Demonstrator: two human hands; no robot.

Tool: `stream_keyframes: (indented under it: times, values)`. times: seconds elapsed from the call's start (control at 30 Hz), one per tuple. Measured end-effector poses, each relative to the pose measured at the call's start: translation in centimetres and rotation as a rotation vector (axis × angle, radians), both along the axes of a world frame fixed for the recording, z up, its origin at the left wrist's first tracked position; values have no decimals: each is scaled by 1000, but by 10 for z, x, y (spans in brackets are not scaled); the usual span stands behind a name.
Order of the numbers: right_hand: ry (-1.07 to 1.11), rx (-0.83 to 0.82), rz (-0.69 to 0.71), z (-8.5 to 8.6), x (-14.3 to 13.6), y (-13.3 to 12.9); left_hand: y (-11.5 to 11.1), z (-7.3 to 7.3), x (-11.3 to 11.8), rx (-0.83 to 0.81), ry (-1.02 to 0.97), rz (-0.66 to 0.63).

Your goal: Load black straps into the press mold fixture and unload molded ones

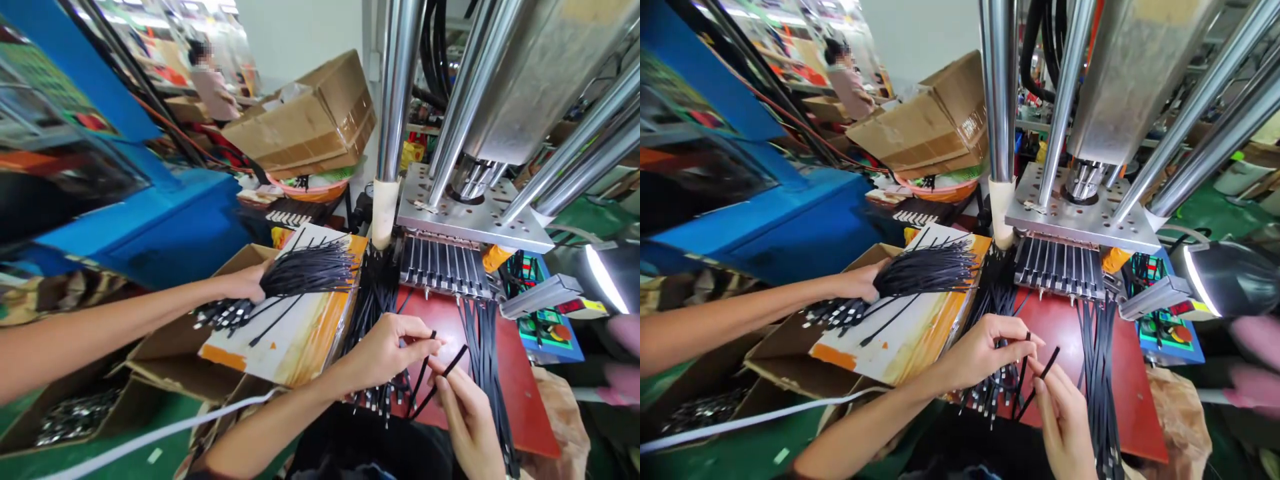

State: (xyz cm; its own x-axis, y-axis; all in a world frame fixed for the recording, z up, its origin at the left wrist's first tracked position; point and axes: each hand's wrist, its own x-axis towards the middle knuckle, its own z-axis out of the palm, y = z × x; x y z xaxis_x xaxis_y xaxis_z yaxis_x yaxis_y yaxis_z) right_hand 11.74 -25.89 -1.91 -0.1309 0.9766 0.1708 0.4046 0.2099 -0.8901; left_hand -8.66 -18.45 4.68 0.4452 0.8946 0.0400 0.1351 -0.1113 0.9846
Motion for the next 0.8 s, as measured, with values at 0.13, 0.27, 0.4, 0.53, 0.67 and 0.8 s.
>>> stream_keyframes:
  times: [0.13, 0.27, 0.4, 0.53, 0.67, 0.8]
  values:
    - [-1, 82, -25, -3, 10, 2, 4, -4, -5, -63, -72, -34]
    - [-10, 107, -3, 0, -3, 9, 9, -6, -7, -71, -114, -56]
    - [0, 61, 52, 7, -20, 18, 9, -5, -7, -41, -140, -57]
    - [28, -5, 66, 1, -27, 20, 11, -5, -7, 32, -94, -20]
    - [83, -272, 150, -22, -27, 4, 36, -12, -10, 195, -25, 180]
    - [44, -592, 438, -11, -11, 11, 92, -40, -13, 373, 126, 314]
